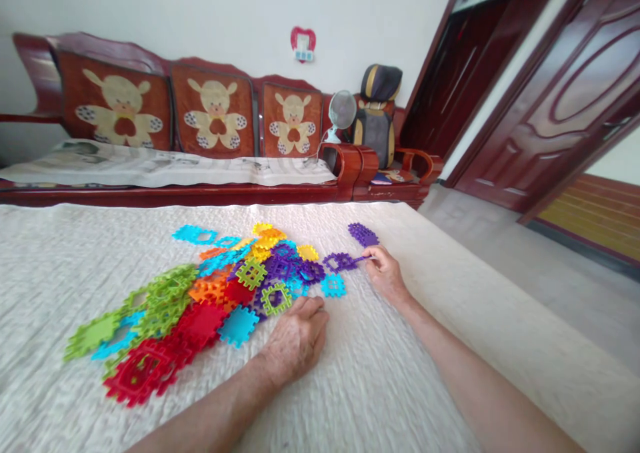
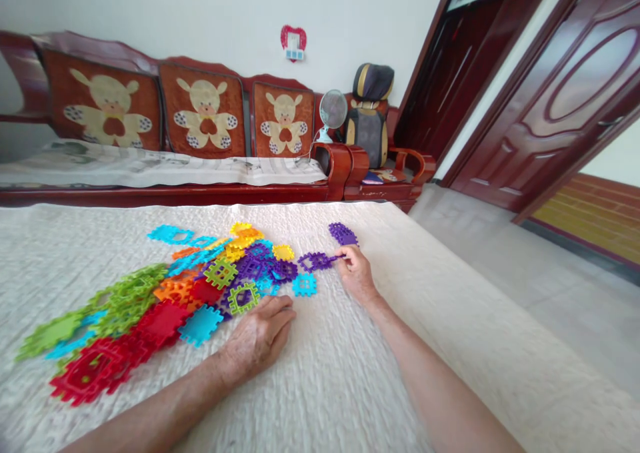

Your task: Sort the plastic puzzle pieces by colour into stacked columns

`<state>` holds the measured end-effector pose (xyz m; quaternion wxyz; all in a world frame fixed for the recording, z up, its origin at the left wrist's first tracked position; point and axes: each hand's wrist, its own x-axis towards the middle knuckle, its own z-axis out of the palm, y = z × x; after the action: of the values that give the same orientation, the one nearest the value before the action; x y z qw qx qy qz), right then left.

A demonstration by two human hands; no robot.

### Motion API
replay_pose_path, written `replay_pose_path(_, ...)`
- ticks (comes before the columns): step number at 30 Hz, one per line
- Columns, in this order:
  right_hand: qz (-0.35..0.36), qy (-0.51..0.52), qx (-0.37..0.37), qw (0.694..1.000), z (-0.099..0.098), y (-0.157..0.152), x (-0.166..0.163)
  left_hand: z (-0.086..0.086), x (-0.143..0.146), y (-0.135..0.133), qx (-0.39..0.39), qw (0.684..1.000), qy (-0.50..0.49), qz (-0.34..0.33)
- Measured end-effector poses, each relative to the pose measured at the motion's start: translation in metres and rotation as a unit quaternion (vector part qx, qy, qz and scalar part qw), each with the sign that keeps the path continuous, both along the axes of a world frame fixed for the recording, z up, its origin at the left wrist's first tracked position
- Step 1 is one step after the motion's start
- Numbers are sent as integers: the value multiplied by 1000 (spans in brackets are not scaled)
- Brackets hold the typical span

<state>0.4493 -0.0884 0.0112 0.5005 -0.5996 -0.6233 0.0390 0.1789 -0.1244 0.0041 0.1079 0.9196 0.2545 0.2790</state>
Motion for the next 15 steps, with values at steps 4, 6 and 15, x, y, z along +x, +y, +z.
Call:
replay_pose_path(4, 23, -55, -45, 997, -7, -14, 18, 0, -1, 0, 10, 1000, -9, 1)
replay_pose_path(6, 70, -84, -69, 992, -6, -17, 20, 0, -1, 0, 12, 1000, -8, 0)
replay_pose_path(15, 37, -210, -94, 972, 4, -23, 5, -2, -2, 1, 25, 1000, -3, 3)
